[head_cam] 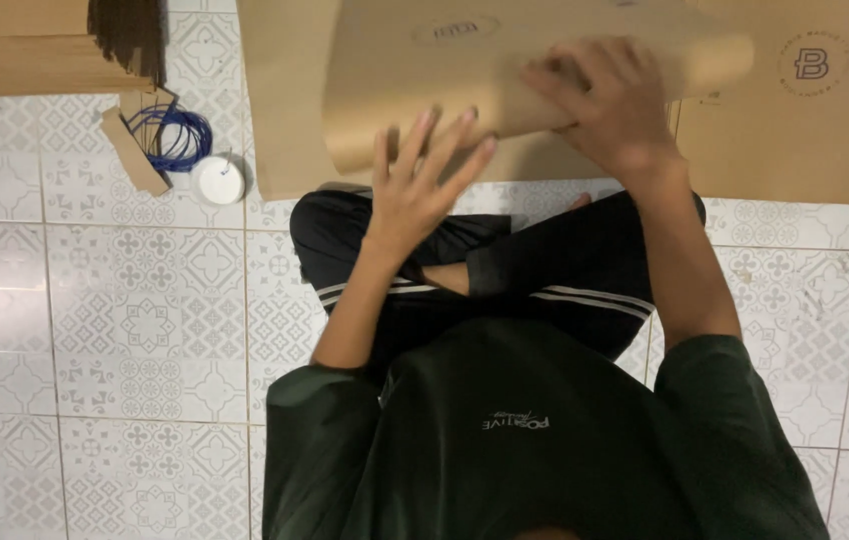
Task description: The person sits on the floor and folds a flat brown paper bag into shape. They then use a brush to apply glue from a white container along the bag's seam and press the edges together to seal it.
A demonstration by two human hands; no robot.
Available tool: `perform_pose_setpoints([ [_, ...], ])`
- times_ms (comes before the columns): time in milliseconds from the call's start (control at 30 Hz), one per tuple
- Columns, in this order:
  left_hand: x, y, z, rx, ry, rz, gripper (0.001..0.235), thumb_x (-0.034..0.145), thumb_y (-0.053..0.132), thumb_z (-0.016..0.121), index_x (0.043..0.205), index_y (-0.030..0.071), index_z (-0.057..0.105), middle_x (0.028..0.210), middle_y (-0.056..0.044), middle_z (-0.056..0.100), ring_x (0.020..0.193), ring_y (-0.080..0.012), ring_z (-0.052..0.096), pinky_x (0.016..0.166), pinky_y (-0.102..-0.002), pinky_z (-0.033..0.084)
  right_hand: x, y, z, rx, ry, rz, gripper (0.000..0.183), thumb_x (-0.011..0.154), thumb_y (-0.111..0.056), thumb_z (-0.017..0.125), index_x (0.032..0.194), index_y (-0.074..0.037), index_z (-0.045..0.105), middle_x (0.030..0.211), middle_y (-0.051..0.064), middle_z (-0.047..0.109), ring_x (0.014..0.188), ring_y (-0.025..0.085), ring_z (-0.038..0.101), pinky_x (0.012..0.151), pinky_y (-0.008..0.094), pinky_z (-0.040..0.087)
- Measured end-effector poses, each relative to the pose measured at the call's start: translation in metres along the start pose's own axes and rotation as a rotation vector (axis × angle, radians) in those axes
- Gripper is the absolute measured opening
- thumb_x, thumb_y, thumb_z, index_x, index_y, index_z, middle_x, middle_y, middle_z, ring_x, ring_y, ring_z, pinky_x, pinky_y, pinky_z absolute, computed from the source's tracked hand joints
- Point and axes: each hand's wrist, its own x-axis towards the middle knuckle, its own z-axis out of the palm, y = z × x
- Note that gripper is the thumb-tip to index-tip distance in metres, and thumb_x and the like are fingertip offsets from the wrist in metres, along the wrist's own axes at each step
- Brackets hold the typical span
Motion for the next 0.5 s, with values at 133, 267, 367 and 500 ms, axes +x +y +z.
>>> perform_pose_setpoints([
  [133, -0.009, -0.009, 0.012, -0.232, 0.002, 0.033, 0.025, 0.107, 0.010, 0.072, 0.130, 0.016, 0.064, 0.130, -0.006, 0.069, 0.115, -0.0288, 0.069, 0.108, -0.058, 0.045, -0.019, -0.019, 0.033, -0.002, -0.016, -0.089, 0.093, 0.045, -0.046, 0.100, 0.131, -0.033, 0.069, 0.125, -0.009, 0.067, 0.107, 0.015, 0.064, 0.093, 0.032, 0.047],
  [267, -0.059, 0.005, 0.049, -0.339, -0.156, -0.049, 0.027, 0.106, 0.021, 0.066, 0.132, 0.015, 0.065, 0.130, -0.002, 0.071, 0.115, -0.0212, 0.067, 0.088, -0.039, 0.052, -0.046, -0.037, 0.070, 0.253, -0.024, -0.109, 0.039, 0.099, -0.049, 0.075, 0.128, -0.023, 0.074, 0.122, -0.005, 0.075, 0.106, 0.017, 0.070, 0.089, 0.033, 0.050],
  [367, -0.082, 0.019, 0.067, -0.410, -0.168, -0.114, 0.027, 0.102, 0.024, 0.067, 0.128, 0.019, 0.068, 0.121, 0.000, 0.072, 0.109, -0.0210, 0.069, 0.087, -0.038, 0.052, -0.058, -0.053, 0.081, 0.444, 0.022, -0.035, 0.038, 0.098, -0.049, 0.075, 0.119, -0.018, 0.078, 0.110, 0.001, 0.079, 0.097, 0.023, 0.074, 0.084, 0.038, 0.054],
  [500, -0.085, 0.028, 0.064, -0.504, -0.171, -0.221, 0.012, 0.100, 0.023, 0.068, 0.110, 0.020, 0.074, 0.093, 0.002, 0.073, 0.088, -0.0217, 0.072, 0.082, -0.038, 0.055, -0.066, -0.066, 0.077, 0.517, 0.061, 0.037, 0.025, 0.106, -0.042, 0.067, 0.111, -0.022, 0.080, 0.099, 0.000, 0.079, 0.092, 0.023, 0.076, 0.086, 0.040, 0.055],
])
